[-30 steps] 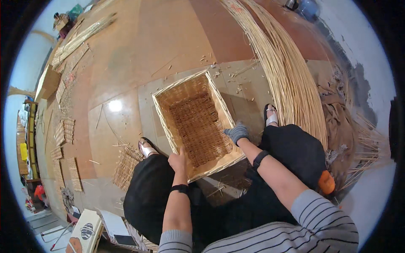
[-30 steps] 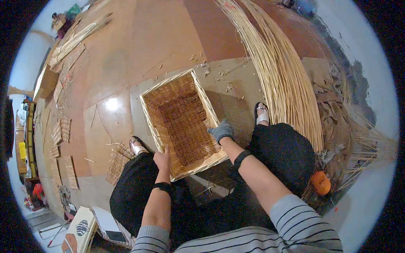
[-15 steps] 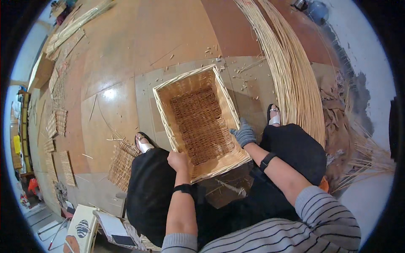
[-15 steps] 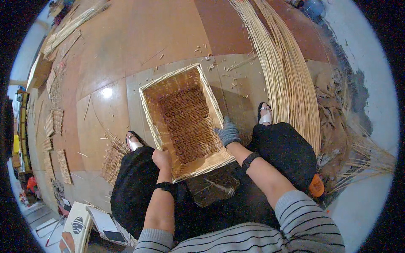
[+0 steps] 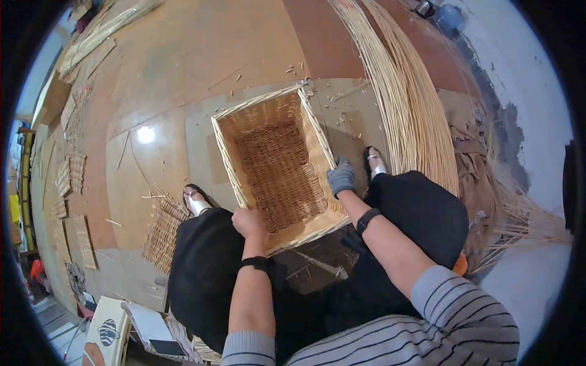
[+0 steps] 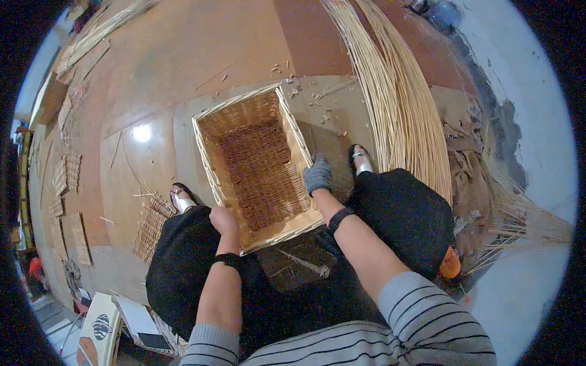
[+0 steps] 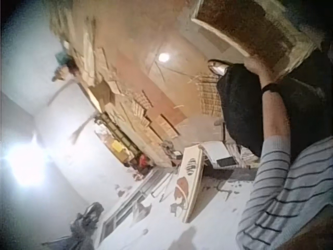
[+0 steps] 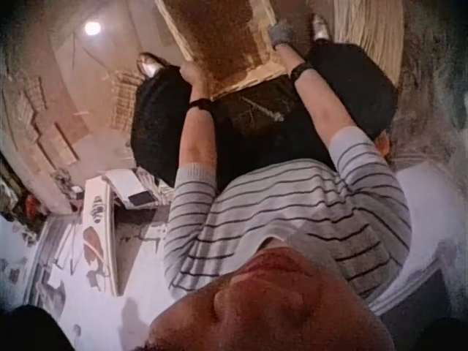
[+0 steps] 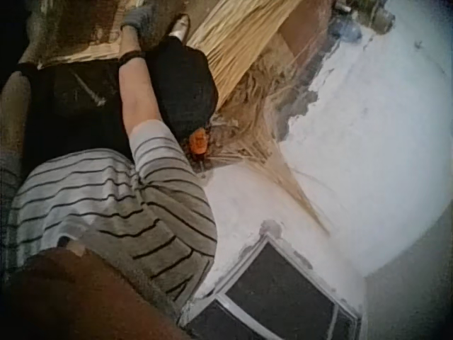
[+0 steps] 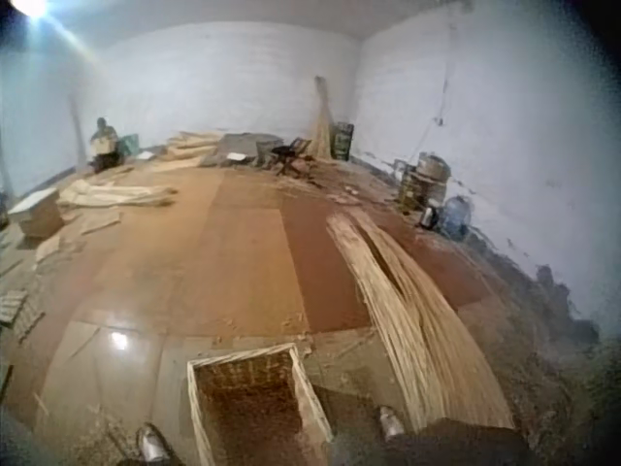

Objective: Measuring and inspecting a wicker basket in a workshop.

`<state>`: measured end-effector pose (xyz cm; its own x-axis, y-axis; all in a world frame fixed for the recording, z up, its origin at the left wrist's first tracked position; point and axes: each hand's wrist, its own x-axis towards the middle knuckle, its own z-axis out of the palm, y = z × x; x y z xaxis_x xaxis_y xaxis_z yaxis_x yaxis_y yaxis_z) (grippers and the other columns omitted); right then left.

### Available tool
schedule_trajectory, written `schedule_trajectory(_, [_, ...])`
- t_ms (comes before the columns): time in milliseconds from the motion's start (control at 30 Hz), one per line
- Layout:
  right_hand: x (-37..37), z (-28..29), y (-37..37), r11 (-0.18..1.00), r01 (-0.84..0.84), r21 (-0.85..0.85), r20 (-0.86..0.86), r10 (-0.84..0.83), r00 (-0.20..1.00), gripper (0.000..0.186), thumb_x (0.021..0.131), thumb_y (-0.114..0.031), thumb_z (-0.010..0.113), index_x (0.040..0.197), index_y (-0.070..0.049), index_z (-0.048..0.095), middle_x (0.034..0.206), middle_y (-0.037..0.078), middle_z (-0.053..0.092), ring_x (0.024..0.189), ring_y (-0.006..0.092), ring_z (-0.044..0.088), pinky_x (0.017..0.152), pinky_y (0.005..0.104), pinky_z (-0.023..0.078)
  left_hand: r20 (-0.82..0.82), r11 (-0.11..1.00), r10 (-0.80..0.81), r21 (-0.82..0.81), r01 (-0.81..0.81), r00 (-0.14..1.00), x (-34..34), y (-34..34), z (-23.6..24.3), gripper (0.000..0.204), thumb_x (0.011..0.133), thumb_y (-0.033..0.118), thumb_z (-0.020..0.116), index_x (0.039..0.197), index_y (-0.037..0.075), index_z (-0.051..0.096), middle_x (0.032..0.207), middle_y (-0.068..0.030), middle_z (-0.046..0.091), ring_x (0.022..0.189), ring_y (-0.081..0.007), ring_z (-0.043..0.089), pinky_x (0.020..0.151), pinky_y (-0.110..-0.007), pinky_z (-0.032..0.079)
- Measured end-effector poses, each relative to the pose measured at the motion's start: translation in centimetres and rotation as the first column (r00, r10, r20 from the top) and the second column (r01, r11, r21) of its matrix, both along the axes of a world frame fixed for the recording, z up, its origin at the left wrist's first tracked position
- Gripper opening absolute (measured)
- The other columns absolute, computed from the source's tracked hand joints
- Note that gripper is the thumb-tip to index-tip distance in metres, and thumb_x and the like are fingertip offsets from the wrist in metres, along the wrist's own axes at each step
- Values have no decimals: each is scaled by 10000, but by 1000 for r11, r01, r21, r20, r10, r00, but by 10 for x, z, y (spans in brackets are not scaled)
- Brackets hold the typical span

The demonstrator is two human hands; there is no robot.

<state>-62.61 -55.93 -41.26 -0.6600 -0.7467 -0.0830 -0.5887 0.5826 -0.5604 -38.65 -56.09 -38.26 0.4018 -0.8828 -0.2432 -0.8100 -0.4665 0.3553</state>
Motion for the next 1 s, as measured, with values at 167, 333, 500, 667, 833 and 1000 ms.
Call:
schedule_trajectory(167, [4, 12, 16, 953, -7, 302, -44, 21, 999, 336, 570, -139, 612, 851, -23, 467, 815, 187, 526, 769, 337, 518, 665, 385, 412, 19, 995, -86, 49, 85, 996, 16, 10, 2, 241, 656, 204, 584, 637, -34, 557, 659, -197, 560, 640, -321, 563, 586, -387, 450])
schedule_trajectory(333, [-10, 29, 44, 936, -53, 347, 42, 40, 998, 441, 533, -175, 659, 900, -14, 476, 859, 212, 525, 806, 334, 518, 704, 363, 419, 30, 987, -82, -139, 85, 996, -15, 32, 16, 337, 651, 154, 580, 912, -35, 478, 919, -211, 497, 882, -327, 473, 767, -385, 369])
schedule_trajectory(500, [-3, 47, 27, 926, -10, 378, 4, 9, 1000, 536, 492, -239, 697, 913, 11, 478, 806, 207, 545, 747, 327, 532, 682, 358, 425, -428, 940, -293, -295, 174, 855, -98, 7, -20, 494, 684, 28, 448, 1151, -4, 290, 1156, -219, 314, 1058, -336, 319, 886, -394, 266])
schedule_trajectory(667, [-5, 38, 22, 902, -73, 426, 57, 54, 997, 563, 488, -220, 710, 930, 20, 457, 857, 210, 527, 822, 330, 514, 732, 351, 417, 70, 655, -747, 250, 713, 661, -115, -21, -110, 888, 619, 224, 623, 1266, 99, 28, 1272, -236, 76, 1179, -392, 62, 912, -561, 86])
schedule_trajectory(833, [-23, 17, 17, 807, -51, 588, 46, 30, 998, 532, 494, -218, 658, 924, 30, 465, 832, 217, 530, 783, 325, 525, 716, 348, 425, -232, 600, -699, 326, 731, 677, -122, -37, -123, 1070, 498, 449, 690, 1272, 174, 5, 1296, -199, -42, 1187, -379, -51, 886, -603, 30])
schedule_trajectory(1000, [-43, 3, 31, 812, -217, 542, 134, 171, 976, 489, 497, -267, 631, 863, 27, 494, 780, 214, 537, 734, 333, 529, 670, 352, 433, -218, 565, -695, 422, 709, 685, -119, -40, -119, 1033, 532, 392, 694, 1272, 200, 0, 1301, -164, -104, 1188, -366, -79, 880, -607, 41])
